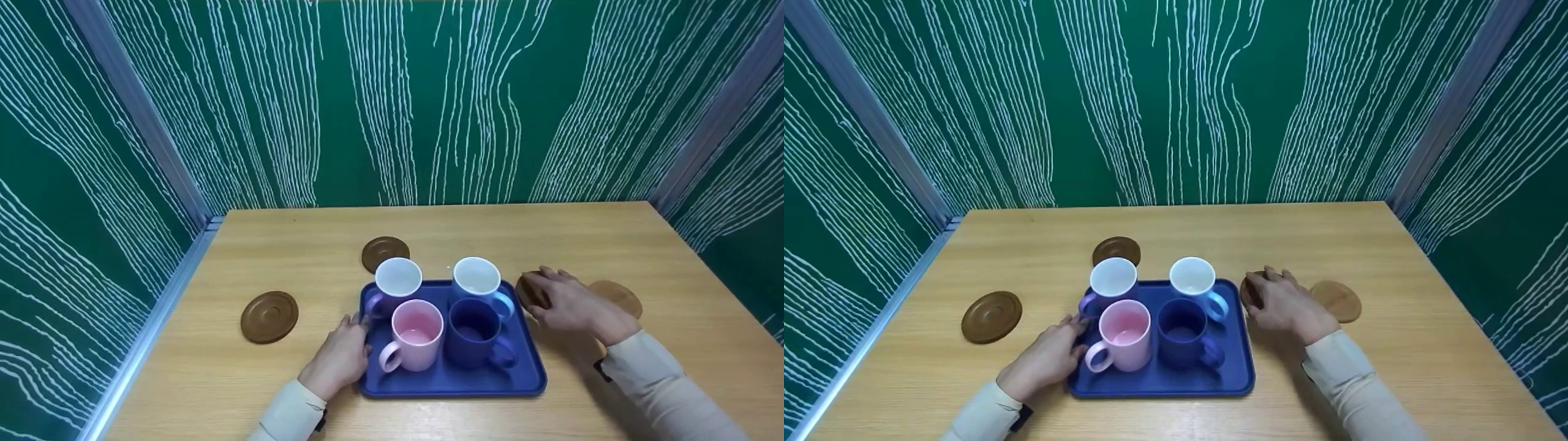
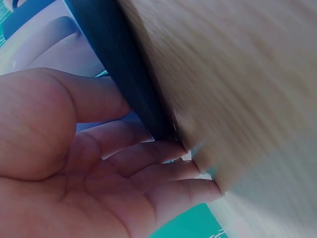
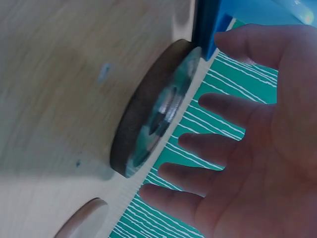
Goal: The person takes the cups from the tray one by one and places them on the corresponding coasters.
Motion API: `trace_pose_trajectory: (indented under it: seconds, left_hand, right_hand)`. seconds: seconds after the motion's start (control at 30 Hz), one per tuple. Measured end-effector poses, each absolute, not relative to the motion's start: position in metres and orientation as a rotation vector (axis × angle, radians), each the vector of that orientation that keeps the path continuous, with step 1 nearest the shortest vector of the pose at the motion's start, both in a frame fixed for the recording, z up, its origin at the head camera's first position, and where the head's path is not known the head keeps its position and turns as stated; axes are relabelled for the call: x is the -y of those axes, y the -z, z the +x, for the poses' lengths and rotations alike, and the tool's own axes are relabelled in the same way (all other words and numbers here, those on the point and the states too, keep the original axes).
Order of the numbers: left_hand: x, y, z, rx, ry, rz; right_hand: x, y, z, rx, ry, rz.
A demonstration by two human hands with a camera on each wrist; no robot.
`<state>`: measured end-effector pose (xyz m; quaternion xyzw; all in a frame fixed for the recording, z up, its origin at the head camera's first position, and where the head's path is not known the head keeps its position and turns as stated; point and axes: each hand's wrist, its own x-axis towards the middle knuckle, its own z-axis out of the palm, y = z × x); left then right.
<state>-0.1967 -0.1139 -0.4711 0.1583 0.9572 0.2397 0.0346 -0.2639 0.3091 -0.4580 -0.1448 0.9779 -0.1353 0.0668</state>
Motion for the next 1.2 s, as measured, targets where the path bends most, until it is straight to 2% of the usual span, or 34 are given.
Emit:
trace_pose_trajectory:
  seconds: [0.27,1.03,1.2]
  left_hand:
    - [0.1138,0.4719,-0.1969,-2.987,-0.710,0.547]
    - [0.1137,0.4710,-0.1970,-2.996,-0.714,0.555]
    - [0.1143,0.4733,-0.1974,-2.998,-0.700,0.561]
  right_hand:
    - [-0.3109,0.4627,-0.2691,-2.957,0.368,-0.507]
    - [-0.3102,0.4655,-0.2719,-2.943,0.381,-0.484]
    - [-0.3114,0.4678,-0.2731,-2.974,0.376,-0.563]
